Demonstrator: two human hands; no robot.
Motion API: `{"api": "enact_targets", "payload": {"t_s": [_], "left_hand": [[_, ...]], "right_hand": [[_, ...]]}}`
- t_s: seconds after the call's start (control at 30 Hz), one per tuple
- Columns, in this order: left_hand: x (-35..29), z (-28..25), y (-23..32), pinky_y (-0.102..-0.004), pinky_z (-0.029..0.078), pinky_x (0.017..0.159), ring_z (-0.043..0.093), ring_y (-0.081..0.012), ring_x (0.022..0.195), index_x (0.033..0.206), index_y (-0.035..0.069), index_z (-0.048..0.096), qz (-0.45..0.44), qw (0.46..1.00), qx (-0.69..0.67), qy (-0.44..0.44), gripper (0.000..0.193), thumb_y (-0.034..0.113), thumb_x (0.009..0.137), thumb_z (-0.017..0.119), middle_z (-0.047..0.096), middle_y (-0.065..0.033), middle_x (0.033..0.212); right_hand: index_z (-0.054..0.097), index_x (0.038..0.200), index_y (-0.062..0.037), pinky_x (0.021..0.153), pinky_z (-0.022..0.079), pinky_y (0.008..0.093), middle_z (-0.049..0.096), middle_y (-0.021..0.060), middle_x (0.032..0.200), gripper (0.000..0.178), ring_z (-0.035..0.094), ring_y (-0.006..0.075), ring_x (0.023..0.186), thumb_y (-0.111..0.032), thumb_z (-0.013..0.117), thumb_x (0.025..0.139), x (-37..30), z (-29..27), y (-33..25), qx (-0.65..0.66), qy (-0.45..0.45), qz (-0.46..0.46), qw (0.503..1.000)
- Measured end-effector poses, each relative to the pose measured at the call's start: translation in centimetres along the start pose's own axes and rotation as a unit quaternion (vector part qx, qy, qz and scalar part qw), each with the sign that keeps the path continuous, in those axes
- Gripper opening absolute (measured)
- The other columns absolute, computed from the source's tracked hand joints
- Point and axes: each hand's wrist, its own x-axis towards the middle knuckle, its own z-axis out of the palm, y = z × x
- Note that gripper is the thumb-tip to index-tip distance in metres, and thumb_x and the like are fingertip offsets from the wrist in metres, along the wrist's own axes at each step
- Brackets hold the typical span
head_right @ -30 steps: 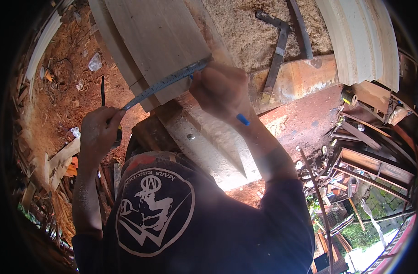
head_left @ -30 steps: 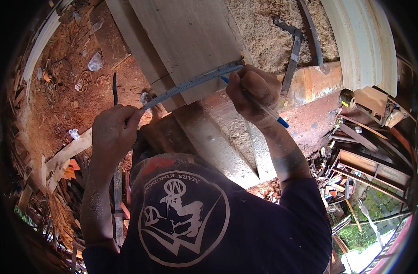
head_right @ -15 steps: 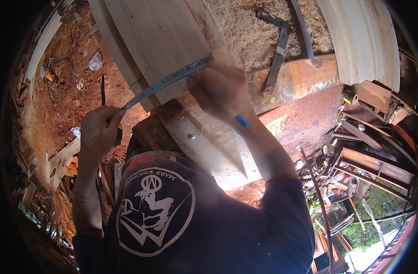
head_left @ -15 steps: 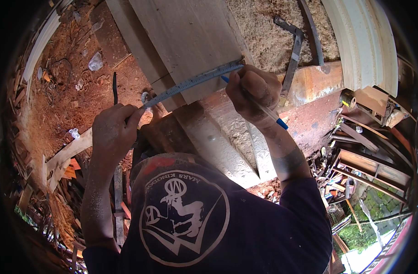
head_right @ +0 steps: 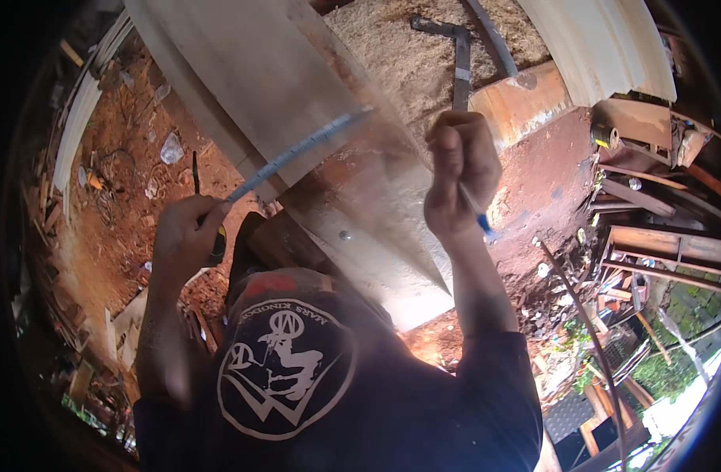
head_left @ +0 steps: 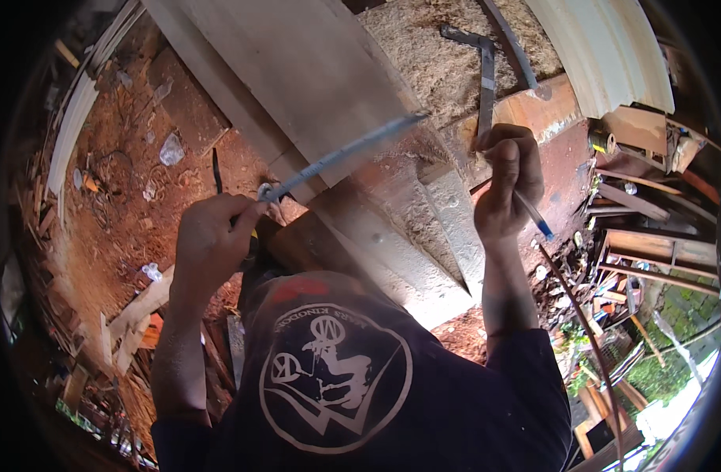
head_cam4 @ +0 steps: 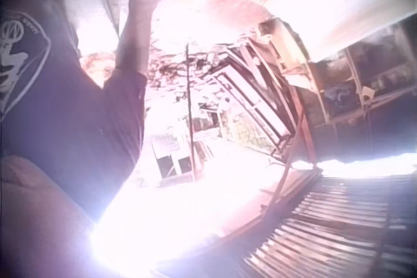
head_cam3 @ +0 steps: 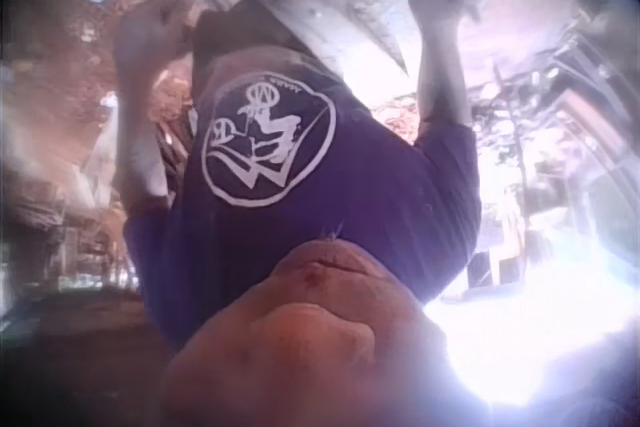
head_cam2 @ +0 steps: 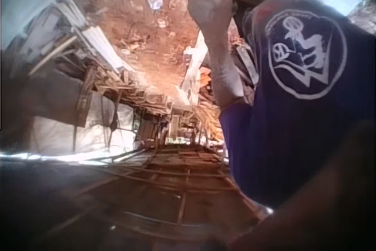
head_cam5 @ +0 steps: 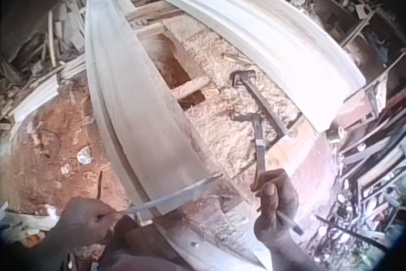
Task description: The person measures and marks curved wooden planks using a tape measure, a square, and a pen while the planks are stacked on a workbench.
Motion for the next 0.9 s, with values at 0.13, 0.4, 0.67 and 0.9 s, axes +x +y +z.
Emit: {"api": "enact_targets", "payload": {"t_s": [0.13, 0.4, 0.67, 0.9], "left_hand": [[1.0, -1.4, 1.7, -0.0374, 0.046, 0.059, 0.063, -0.0246, 0.062, 0.093, -0.003, 0.075, 0.121, 0.990, -0.019, -0.072, 0.022, 0.020, 0.093, 0.072, 0.065, -0.0152, 0.070], [5.2, -2.1, -1.9, -0.0309, 0.051, 0.067, 0.065, -0.0159, 0.074, 0.108, 0.003, 0.077, 0.195, 0.900, -0.048, -0.387, 0.029, 0.024, 0.088, 0.081, 0.071, -0.0097, 0.081], [5.6, -10.2, -11.4, -0.0358, 0.049, 0.096, 0.066, -0.0229, 0.109, 0.142, 0.006, 0.047, 0.256, 0.804, -0.028, -0.535, 0.073, 0.027, 0.082, 0.083, 0.066, -0.0135, 0.113], [7.8, -15.3, -12.8, -0.0379, 0.050, 0.098, 0.063, -0.0221, 0.107, 0.141, 0.008, 0.046, 0.310, 0.835, -0.112, -0.441, 0.069, 0.014, 0.081, 0.079, 0.061, -0.0135, 0.122]], "right_hand": [[0.060, 0.123, 0.0013, 0.048, 0.024, 0.0200, 0.042, -0.0084, 0.068, 0.045, 0.032, 0.0013, 0.055, -0.041, 0.052, 0.110, -2.2, -3.5, -3.9, 0.118, -0.002, 0.289, 0.950], [0.065, 0.090, -0.0010, 0.053, 0.030, 0.0218, 0.054, -0.0055, 0.068, 0.024, 0.041, 0.0018, 0.060, -0.021, 0.078, 0.095, -7.4, -1.7, -11.7, 0.048, 0.046, 0.450, 0.891], [0.072, 0.087, 0.0001, 0.060, 0.047, 0.0352, 0.067, 0.0066, 0.070, 0.017, 0.060, 0.0136, 0.065, -0.015, 0.075, 0.095, -9.5, 17.0, -16.8, -0.018, 0.031, 0.390, 0.920], [0.073, 0.093, 0.0020, 0.063, 0.054, 0.0454, 0.069, 0.0230, 0.075, 0.026, 0.071, 0.0306, 0.065, -0.024, 0.073, 0.096, -5.9, 25.8, -18.3, -0.169, 0.012, 0.243, 0.955]]}}
